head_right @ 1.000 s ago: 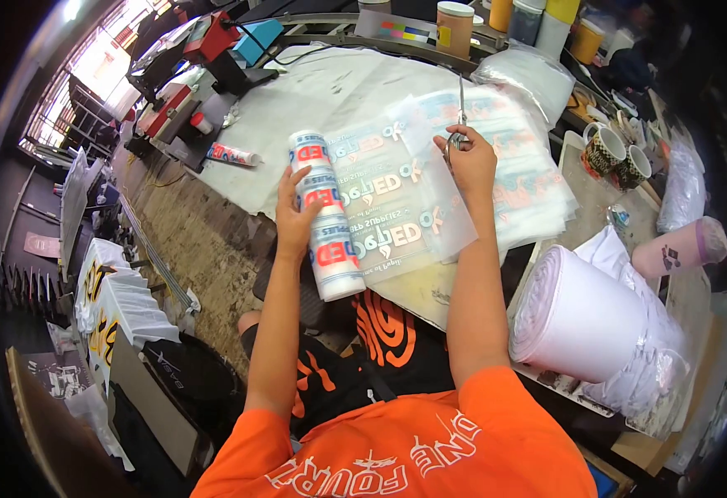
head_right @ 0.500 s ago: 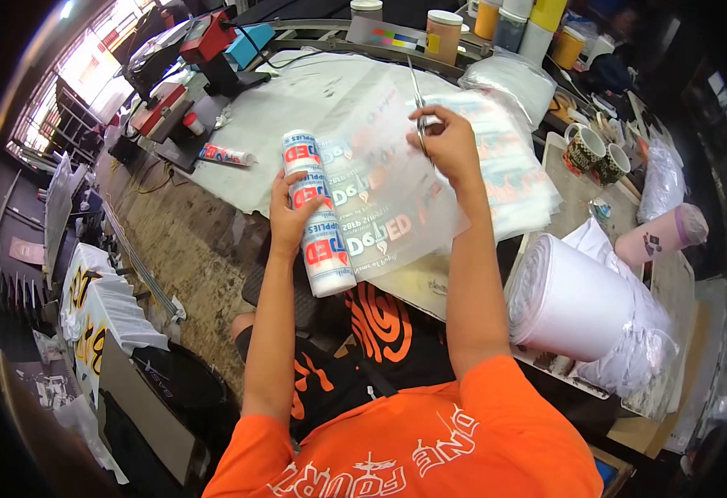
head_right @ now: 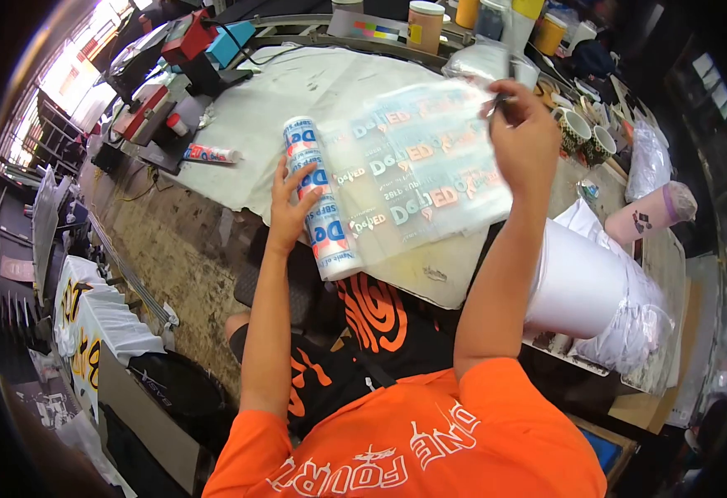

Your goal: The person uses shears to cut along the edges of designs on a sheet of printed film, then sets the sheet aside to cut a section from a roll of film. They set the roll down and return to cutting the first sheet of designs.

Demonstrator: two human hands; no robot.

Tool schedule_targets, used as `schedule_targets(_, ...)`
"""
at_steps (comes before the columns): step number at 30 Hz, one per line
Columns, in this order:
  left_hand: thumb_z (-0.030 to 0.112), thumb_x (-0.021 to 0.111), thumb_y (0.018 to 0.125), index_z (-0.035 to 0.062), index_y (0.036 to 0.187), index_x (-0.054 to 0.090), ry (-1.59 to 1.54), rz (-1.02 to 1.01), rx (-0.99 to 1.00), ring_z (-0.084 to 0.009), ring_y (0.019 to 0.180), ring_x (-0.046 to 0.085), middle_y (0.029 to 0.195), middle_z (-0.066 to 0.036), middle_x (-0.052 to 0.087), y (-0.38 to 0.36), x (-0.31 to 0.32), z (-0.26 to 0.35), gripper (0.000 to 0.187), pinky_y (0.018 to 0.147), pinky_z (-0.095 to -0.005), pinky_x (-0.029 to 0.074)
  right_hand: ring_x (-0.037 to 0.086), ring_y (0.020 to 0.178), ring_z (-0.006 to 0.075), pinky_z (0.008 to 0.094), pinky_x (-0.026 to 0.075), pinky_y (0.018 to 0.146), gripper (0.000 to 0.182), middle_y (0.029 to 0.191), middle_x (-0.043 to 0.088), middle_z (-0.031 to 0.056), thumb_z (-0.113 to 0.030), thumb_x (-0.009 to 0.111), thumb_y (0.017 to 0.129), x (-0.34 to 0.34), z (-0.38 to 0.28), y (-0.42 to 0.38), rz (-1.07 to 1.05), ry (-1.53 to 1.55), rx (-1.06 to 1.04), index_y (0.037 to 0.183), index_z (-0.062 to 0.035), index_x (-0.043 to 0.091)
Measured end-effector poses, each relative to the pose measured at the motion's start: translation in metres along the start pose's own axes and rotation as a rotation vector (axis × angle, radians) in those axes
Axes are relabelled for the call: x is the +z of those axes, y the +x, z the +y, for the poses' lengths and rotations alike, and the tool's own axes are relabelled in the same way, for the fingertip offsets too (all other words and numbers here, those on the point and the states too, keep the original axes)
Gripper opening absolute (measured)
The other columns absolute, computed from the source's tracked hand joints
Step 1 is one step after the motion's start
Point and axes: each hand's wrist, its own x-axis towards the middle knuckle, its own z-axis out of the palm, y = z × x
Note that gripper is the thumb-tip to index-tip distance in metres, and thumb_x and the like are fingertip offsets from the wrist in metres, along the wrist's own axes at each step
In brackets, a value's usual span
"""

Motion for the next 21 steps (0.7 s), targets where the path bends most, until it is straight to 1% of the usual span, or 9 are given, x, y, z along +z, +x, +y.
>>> schedule_targets(2, 0.027, 0.088, 0.079, 0.018, 0.13, 0.073, 0.014, 0.033, -0.007, -0.0423, 0.15, 0.033, 0.166, -0.025, 0.03, -0.001, 0.001, 0.007, 0.054, 0.122, -0.0522, 0.033, 0.065, 0.082, 0.009, 0.0256, 0.053, 0.075, 0.035, 0.091, 0.072, 0.0002, 0.007, 0.07, 0.092, 0.006, -0.022, -0.043, -0.22, 0.233, 0.1, 0.123, -0.0087, 0.071)
schedule_targets(4, 0.026, 0.09, 0.076, 0.0171, 0.131, 0.072, 0.05, 0.036, -0.026, -0.0421, 0.148, 0.037, 0.164, -0.025, 0.032, -0.003, 0.001, 0.011, 0.059, 0.121, -0.0507, 0.035, 0.065, 0.091, 0.0103, 0.0256, 0.052, 0.084, 0.037, 0.1, 0.07, 0.0028, 0.006, 0.073, 0.091, 0.015, -0.012, -0.088, -0.453, 0.567, 0.045, 0.126, -0.0051, 0.067)
schedule_targets(6, 0.024, 0.092, 0.071, 0.0164, 0.133, 0.069, 0.076, 0.018, -0.009, -0.042, 0.146, 0.04, 0.164, -0.025, 0.032, -0.002, 0.001, 0.005, 0.067, 0.12, -0.0493, 0.038, 0.064, 0.098, 0.0108, 0.0254, 0.051, 0.09, 0.039, 0.102, 0.068, 0.004, 0.008, 0.073, 0.091, 0.013, 0.0, -0.133, -0.6, 0.644, 0.23, 0.127, -0.0021, 0.065)
schedule_targets(8, 0.016, 0.089, 0.067, 0.0167, 0.134, 0.069, 0.076, -0.003, 0.004, -0.0433, 0.147, 0.04, 0.163, -0.026, 0.033, 0.001, 0.001, -0.008, 0.07, 0.12, -0.0491, 0.038, 0.065, 0.093, 0.0117, 0.0263, 0.052, 0.086, 0.045, 0.101, 0.067, 0.0035, 0.006, 0.073, 0.092, -0.001, 0.02, -0.174, -0.682, 0.599, 0.343, 0.133, -0.0041, 0.061)
schedule_targets(10, 0.013, 0.087, 0.067, 0.017, 0.134, 0.069, 0.124, -0.015, -0.021, -0.0443, 0.148, 0.038, 0.164, -0.027, 0.033, 0.003, 0.002, -0.011, 0.07, 0.121, -0.0494, 0.037, 0.063, 0.084, 0.0111, 0.0263, 0.051, 0.074, 0.064, 0.097, 0.066, 0.0053, 0.002, 0.07, 0.096, -0.029, 0.033, -0.209, -0.824, 0.604, 0.57, 0.152, -0.0098, 0.041)
schedule_targets(14, 0.015, 0.082, 0.07, 0.018, 0.134, 0.07, 0.133, 0.008, -0.093, -0.0454, 0.148, 0.036, 0.167, -0.026, 0.03, 0.007, 0.014, -0.007, 0.065, 0.122, -0.0498, 0.034, 0.06, 0.079, 0.0106, 0.0259, 0.051, 0.073, 0.074, 0.093, 0.063, 0.0061, 0.008, 0.061, 0.097, -0.087, 0.043, -0.255, -0.875, 0.574, 0.833, 0.16, -0.0101, 0.027)
schedule_targets(15, 0.017, 0.079, 0.072, 0.0186, 0.133, 0.071, 0.159, 0.009, -0.088, -0.0458, 0.148, 0.036, 0.167, -0.025, 0.031, 0.009, 0.018, -0.004, 0.062, 0.122, -0.0506, 0.034, 0.056, 0.078, 0.0089, 0.0232, 0.048, 0.073, 0.077, 0.093, 0.06, 0.0039, 0.003, 0.062, 0.097, -0.096, 0.038, -0.26, -0.864, 0.529, 0.897, 0.163, -0.0092, 0.024)
schedule_targets(19, 0.018, 0.078, 0.073, 0.0188, 0.134, 0.071, 0.137, 0.045, -0.07, -0.0456, 0.149, 0.034, 0.167, -0.026, 0.032, 0.014, 0.033, 0.0, 0.062, 0.122, -0.0508, 0.034, 0.046, 0.078, 0.0068, 0.0214, 0.039, 0.072, 0.081, 0.09, 0.051, -0.0014, -0.017, 0.068, 0.099, -0.118, 0.041, -0.267, -0.87, 0.495, 0.827, 0.166, -0.0086, 0.022)
schedule_targets(21, 0.018, 0.079, 0.073, 0.0179, 0.134, 0.072, 0.119, 0.044, -0.07, -0.0444, 0.149, 0.036, 0.167, -0.026, 0.032, 0.014, 0.031, 0.001, 0.061, 0.121, -0.0498, 0.036, 0.046, 0.078, 0.0074, 0.0224, 0.039, 0.071, 0.077, 0.09, 0.051, -0.001, -0.02, 0.065, 0.101, -0.118, 0.042, -0.261, -0.916, 0.456, 0.831, 0.165, -0.0082, 0.024)
